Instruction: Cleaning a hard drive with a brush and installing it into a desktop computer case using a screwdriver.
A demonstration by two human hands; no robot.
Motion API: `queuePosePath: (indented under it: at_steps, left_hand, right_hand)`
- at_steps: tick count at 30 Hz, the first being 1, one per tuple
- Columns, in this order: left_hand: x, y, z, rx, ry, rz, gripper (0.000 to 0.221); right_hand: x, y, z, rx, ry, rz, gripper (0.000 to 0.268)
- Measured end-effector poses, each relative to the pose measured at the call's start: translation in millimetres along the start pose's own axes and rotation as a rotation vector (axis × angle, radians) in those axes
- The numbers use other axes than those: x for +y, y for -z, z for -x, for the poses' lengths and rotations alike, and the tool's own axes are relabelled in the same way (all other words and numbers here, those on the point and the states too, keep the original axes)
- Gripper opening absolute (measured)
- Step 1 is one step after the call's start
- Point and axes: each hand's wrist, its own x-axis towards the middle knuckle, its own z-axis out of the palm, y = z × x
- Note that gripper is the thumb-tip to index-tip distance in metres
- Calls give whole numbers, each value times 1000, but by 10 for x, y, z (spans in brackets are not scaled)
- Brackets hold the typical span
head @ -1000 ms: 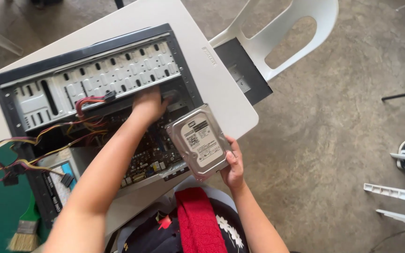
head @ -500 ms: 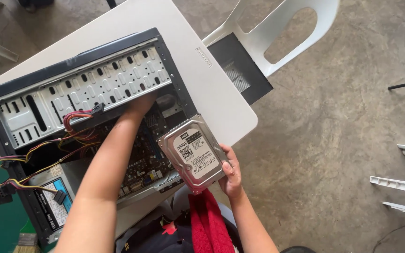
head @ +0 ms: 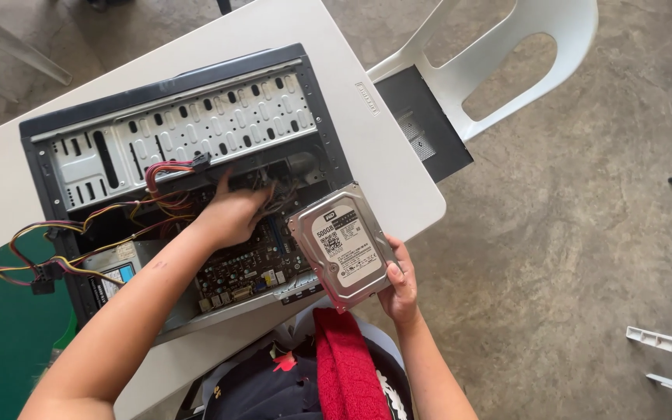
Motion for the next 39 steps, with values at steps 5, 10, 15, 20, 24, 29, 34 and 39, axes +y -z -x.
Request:
queuePosePath:
  at_steps: [5,10,15,20,24,29,34,39]
  left_hand:
    - [89,99,423,-160,-106,-208,39]
    - [42,118,644,-230,-75,-240,54]
    - [146,304,712,-175,-31,-105,74]
    - [128,68,419,328,-35,3,58]
    - [347,177,-76,353,-145,-45,58]
    - [80,-147,-865,-70,-44,47,67]
    - [-273,-264,-710,-194,191,-220,82]
    - [-428,-253,-236,-173,258,-220,74]
  right_hand:
    - [-13,-13,-7,-5,-15,15,61]
    - [-1,53,0,-26,-31,26,62]
    - [-17,43,12,-27,-35,35,62]
    - [-11,33,18,-9,-26,44,61]
    - [-35,-29,16,-2,-16,39,62]
    - [-34,-57,6,1,3,43,61]
    - [-47,-71,51,17,-4,12,59]
    - [-116,-181,41,24,-12,12,59]
